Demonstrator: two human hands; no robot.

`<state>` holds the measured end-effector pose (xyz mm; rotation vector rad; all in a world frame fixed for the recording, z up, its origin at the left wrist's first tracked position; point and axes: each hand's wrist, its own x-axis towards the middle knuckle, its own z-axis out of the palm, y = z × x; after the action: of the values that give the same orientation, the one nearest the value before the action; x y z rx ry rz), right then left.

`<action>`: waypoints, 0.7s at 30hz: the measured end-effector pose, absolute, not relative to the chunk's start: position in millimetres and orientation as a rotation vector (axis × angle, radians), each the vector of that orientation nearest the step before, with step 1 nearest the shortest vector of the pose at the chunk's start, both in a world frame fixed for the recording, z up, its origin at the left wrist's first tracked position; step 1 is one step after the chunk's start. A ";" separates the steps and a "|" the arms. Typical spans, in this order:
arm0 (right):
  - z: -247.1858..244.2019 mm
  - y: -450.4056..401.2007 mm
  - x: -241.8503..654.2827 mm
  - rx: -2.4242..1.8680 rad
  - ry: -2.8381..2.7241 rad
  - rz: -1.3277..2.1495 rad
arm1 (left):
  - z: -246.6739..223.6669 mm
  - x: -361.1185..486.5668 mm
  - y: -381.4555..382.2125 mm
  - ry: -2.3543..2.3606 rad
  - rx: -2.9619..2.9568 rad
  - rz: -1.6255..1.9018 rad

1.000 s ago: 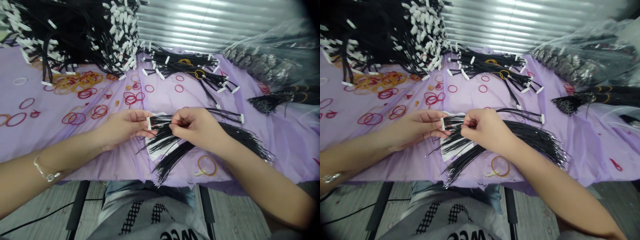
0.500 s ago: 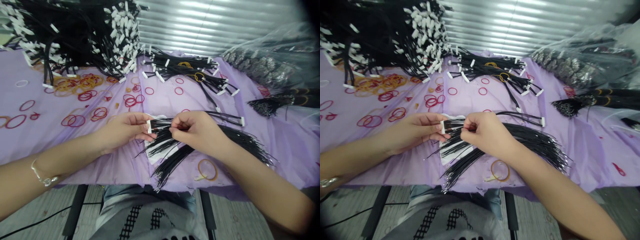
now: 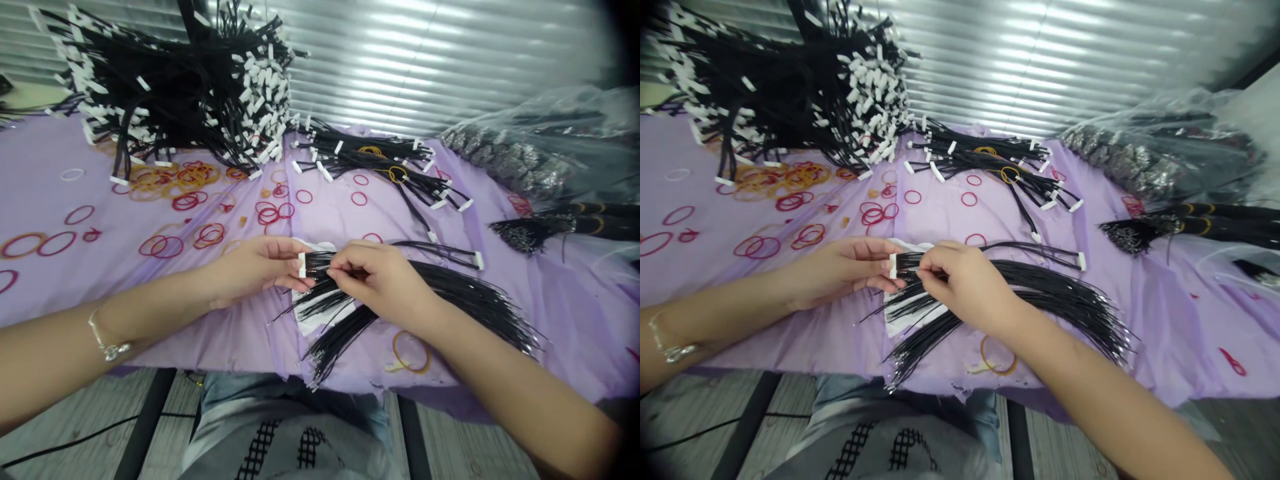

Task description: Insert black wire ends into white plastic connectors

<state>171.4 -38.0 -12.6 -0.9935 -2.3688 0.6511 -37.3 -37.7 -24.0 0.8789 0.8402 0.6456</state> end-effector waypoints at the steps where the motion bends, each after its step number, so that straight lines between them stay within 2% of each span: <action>1: -13.4 -38.1 171.0 -0.997 -2.379 0.619 | -23.5 -37.3 -37.3 0.840 0.876 0.639; 12: -25.5 -35.1 165.5 -0.945 -2.309 0.578 | -25.7 -39.2 -32.1 0.847 0.840 0.599; 21: -8.2 -51.4 170.5 -0.918 -2.292 0.321 | -20.8 -36.1 -36.9 0.876 0.848 0.644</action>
<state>170.5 -51.4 -8.2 -0.9178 -2.2923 0.3213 -36.1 -36.9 -20.8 0.8483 0.8764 0.6436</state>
